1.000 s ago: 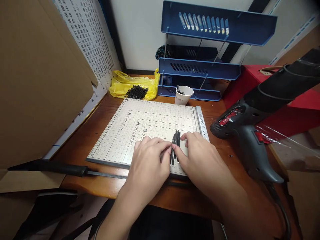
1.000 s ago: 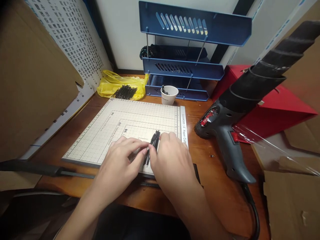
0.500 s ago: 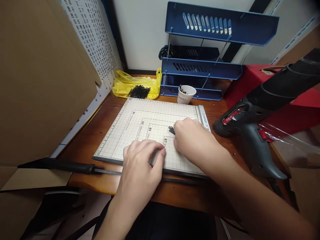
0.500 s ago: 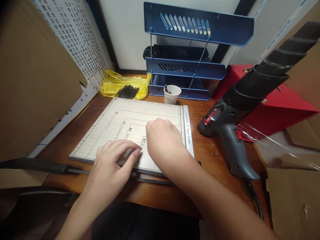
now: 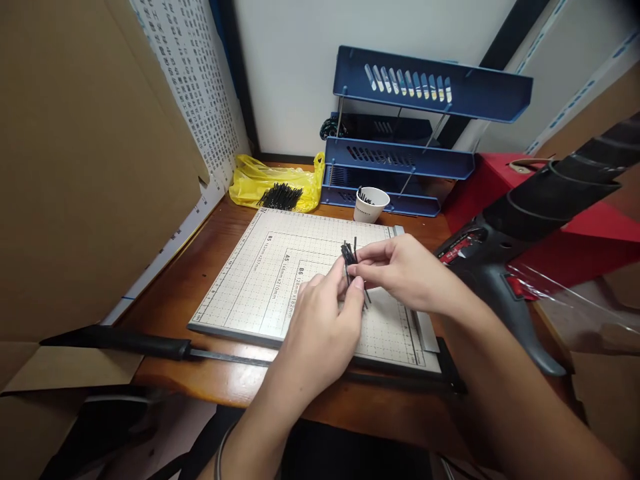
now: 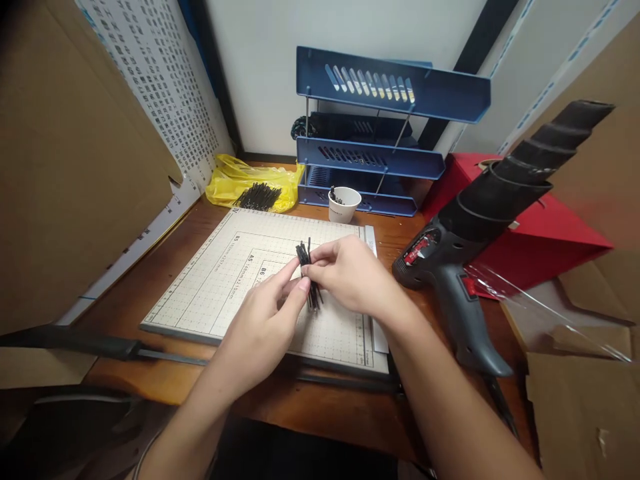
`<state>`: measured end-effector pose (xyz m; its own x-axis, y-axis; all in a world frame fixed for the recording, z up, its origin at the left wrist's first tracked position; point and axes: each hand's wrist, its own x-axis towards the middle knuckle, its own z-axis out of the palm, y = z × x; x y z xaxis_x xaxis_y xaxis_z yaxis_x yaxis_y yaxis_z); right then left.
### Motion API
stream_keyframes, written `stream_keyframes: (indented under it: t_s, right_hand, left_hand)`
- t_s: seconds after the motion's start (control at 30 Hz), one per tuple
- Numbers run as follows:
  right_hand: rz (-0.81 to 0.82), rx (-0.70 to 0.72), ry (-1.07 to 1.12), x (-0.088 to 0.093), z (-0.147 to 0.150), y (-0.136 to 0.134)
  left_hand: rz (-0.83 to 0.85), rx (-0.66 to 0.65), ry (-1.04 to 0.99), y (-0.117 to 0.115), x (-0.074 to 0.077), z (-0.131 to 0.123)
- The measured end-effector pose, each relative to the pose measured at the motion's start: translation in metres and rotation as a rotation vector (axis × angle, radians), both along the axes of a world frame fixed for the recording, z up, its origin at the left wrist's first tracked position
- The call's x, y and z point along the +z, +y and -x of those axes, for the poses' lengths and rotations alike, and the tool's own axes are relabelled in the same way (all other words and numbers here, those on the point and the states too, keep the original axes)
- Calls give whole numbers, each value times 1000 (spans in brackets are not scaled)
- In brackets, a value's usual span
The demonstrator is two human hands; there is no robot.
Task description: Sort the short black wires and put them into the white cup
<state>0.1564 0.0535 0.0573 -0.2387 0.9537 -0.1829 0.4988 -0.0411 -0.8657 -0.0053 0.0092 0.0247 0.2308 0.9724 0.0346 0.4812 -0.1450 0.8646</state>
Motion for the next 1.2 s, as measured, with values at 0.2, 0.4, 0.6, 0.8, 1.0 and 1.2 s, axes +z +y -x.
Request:
stream_keyframes:
  t_s: [0.2,0.4,0.6,0.8,1.0,1.2]
  right_hand:
    - [-175,-147,-49,8,21,-9]
    - [-402,-250,-107,8,24,0]
    - [-308,-239,-123,2,29,-5]
    - [-443,-324,44,-3,33,-2]
    - [-526,-391,2,-1,32,12]
    - [-563,-481,118,6,0,69]
  left_hand:
    - [52,93,-85,5,10,-9]
    - [-12,106,-274,16,12,-14]
    - [-7,142,-362,13,3,-20]
    - [0,118,-405,18,6,-16]
    - [-21,72,-266,36,14,-18]
    - [-163,153,-106,24,5,7]
